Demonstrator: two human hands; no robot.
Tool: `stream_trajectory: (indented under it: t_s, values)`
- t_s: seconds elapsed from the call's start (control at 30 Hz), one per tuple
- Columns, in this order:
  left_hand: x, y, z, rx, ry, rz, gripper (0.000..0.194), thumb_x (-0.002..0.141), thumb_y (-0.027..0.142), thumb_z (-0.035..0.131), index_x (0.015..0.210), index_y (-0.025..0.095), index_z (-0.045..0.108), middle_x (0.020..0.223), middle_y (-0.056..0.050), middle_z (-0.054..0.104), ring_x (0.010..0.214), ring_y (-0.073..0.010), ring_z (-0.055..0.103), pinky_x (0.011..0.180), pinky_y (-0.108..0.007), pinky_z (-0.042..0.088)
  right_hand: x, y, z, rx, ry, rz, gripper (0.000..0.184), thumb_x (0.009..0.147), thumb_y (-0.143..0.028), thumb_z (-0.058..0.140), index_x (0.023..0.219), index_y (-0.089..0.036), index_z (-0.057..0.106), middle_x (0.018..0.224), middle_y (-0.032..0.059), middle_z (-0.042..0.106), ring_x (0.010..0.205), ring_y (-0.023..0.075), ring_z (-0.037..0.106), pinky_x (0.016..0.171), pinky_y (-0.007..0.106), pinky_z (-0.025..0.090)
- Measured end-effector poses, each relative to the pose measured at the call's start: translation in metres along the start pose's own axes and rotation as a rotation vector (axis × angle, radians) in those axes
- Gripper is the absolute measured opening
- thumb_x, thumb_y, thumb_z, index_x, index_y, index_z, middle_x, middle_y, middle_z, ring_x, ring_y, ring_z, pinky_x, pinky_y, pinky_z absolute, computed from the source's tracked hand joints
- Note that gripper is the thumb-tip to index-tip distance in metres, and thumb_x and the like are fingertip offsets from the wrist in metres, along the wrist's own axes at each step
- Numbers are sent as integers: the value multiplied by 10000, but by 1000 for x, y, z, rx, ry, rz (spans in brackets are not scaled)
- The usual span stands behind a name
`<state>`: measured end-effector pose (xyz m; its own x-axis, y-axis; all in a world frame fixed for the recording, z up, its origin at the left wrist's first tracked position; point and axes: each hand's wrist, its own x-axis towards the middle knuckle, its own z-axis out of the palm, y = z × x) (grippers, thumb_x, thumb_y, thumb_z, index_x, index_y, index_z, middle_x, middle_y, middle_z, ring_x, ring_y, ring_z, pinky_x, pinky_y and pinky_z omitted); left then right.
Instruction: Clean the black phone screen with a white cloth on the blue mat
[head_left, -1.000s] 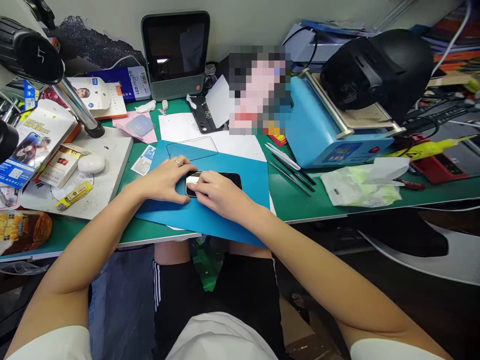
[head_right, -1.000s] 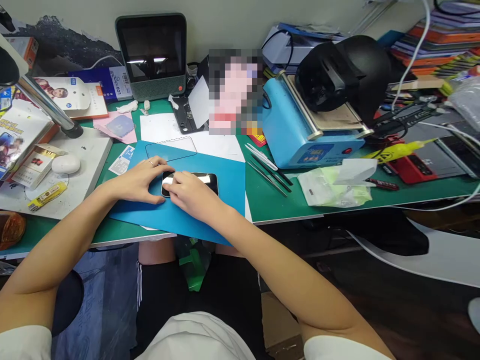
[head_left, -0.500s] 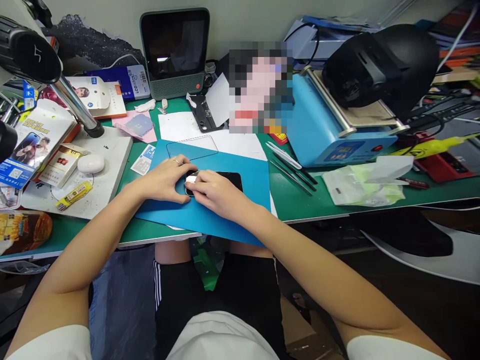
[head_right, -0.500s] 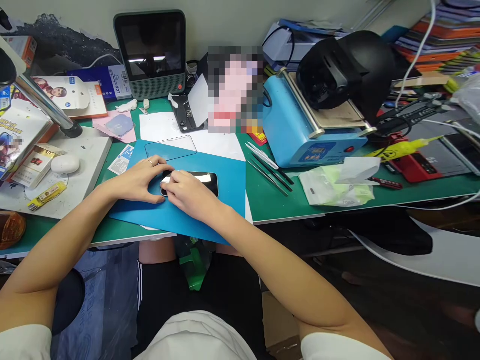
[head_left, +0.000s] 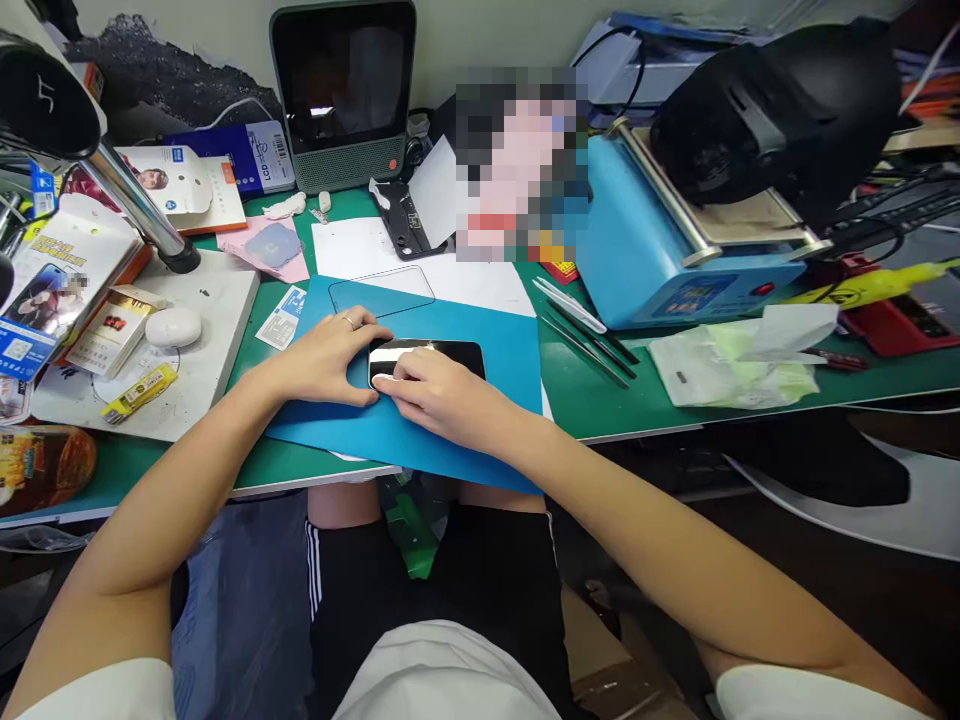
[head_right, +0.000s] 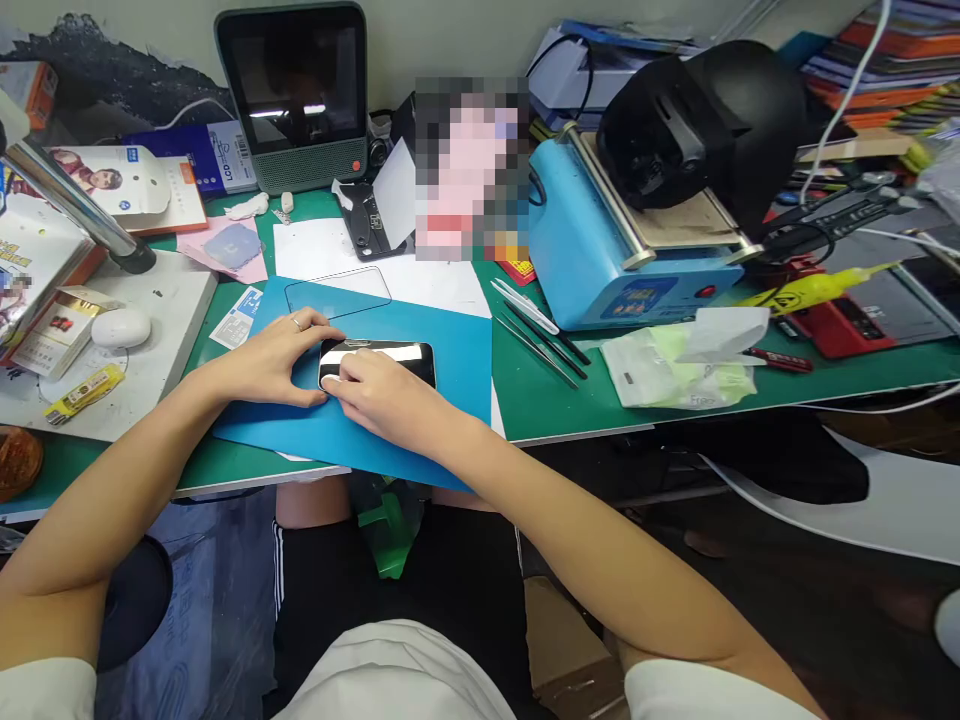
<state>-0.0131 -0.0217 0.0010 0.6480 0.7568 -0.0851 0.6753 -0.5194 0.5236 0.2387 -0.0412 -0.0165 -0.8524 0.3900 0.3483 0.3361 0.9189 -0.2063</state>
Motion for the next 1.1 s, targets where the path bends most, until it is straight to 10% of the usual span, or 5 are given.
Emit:
stream_trajectory:
  t_s: [0.53, 0.83, 1.1]
  values:
    - [8, 4, 4, 22, 35, -23, 680, 807, 544, 744, 1390, 218, 615, 1269, -116, 608, 1149, -353, 627, 1026, -516, 508, -5, 59, -21, 171, -91, -320, 250, 1127, -159, 494, 1118, -160, 743, 895, 61, 676, 816, 190, 553, 742, 331, 506]
    - [4, 12, 5, 83, 62, -32, 677, 835, 534, 763, 1419, 240, 589, 1292, -125, 654, 1138, -342, 653, 949, -506, 553, -10, 76, -54, 167, -263, -243, 325, 1089, -60, 456, 958, -177, 729, 798, 44, 596, 718, 200, 483, 661, 365, 407]
    - [10, 28, 15, 155, 178, -63, 544, 872, 523, 702, 1302, 214, 577, 1170, -126, 680, 1023, -329, 705, 754, -472, 591, -13, 80, -33, 264, -175, -189, 406, 1151, -145, 394, 936, -190, 734, 788, 34, 640, 708, 193, 518, 648, 375, 425]
